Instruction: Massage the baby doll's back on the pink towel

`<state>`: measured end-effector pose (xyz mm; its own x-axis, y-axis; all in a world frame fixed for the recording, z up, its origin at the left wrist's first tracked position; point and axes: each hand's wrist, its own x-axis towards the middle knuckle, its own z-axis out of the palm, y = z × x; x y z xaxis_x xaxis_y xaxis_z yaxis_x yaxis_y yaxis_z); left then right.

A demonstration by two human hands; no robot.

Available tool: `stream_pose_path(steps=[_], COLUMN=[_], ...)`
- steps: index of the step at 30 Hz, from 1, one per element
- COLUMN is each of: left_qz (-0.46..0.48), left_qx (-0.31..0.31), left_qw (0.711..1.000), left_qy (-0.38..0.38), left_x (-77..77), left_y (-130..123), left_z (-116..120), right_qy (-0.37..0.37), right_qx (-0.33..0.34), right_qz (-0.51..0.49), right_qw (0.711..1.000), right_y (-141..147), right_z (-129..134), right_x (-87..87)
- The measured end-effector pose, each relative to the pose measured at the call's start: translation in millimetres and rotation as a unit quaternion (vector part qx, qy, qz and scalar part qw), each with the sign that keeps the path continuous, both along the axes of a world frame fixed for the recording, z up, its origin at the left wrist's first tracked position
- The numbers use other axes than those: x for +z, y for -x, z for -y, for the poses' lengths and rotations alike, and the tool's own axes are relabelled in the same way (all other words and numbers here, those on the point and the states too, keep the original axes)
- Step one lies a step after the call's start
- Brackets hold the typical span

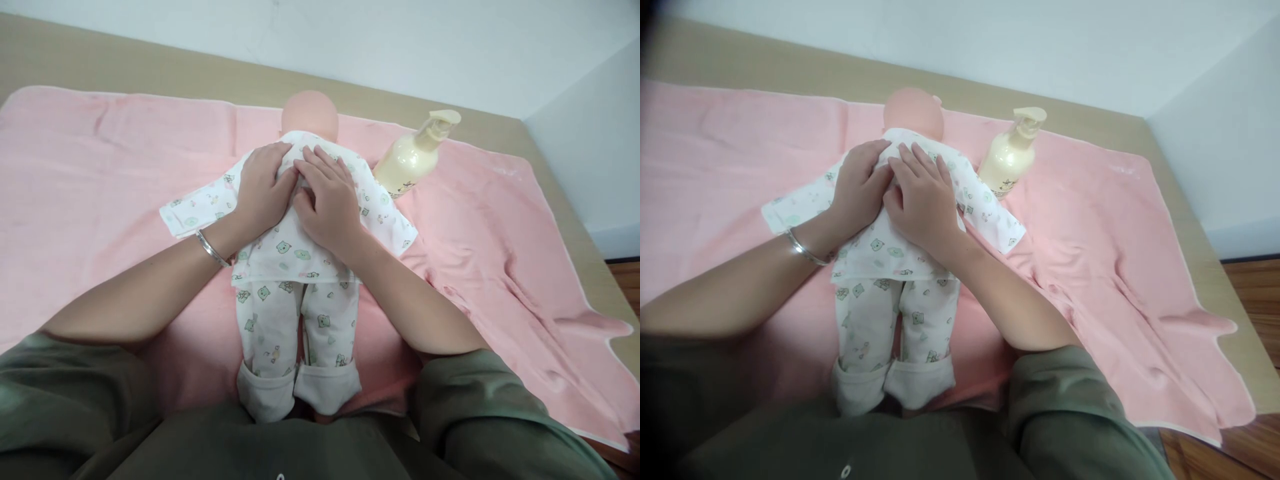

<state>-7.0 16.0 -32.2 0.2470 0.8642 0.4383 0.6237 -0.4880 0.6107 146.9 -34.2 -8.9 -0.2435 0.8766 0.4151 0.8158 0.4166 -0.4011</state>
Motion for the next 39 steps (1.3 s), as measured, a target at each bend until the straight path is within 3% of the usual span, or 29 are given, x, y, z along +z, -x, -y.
stream_pose_path(steps=[4, 11, 22, 28, 33, 39], left_qz=[0.006, -0.012, 0.010, -0.013, -0.004, -0.006], left_qx=[0.039, 0.036, 0.045, 0.039, 0.025, 0.045], left_qw=[0.998, 0.997, 0.999, 0.997, 0.999, 0.999], left_qy=[0.044, 0.072, 0.026, 0.059, 0.036, 0.030], left_x=[5.4, 10.2, 7.4, 3.5, -1.8, 7.4], left_y=[-3.0, -5.1, -5.0, -2.9, -0.1, -3.8], left_z=[2.1, 2.4, 6.1, -0.1, -2.2, 5.5], right_qy=[-0.007, -0.009, 0.010, 0.016, 0.003, 0.003], right_qx=[0.007, 0.007, -0.001, -0.006, -0.006, -0.008], right_qz=[-0.009, -0.015, 0.009, 0.020, 0.019, 0.025], right_qw=[1.000, 1.000, 1.000, 1.000, 1.000, 1.000], right_y=[-0.3, -0.9, 0.7, 2.0, 1.3, 1.1], right_z=[-0.6, -2.0, -0.7, 0.9, 1.0, 1.6], right_x=[-1.1, -3.3, 0.8, 3.3, 2.1, 2.0])
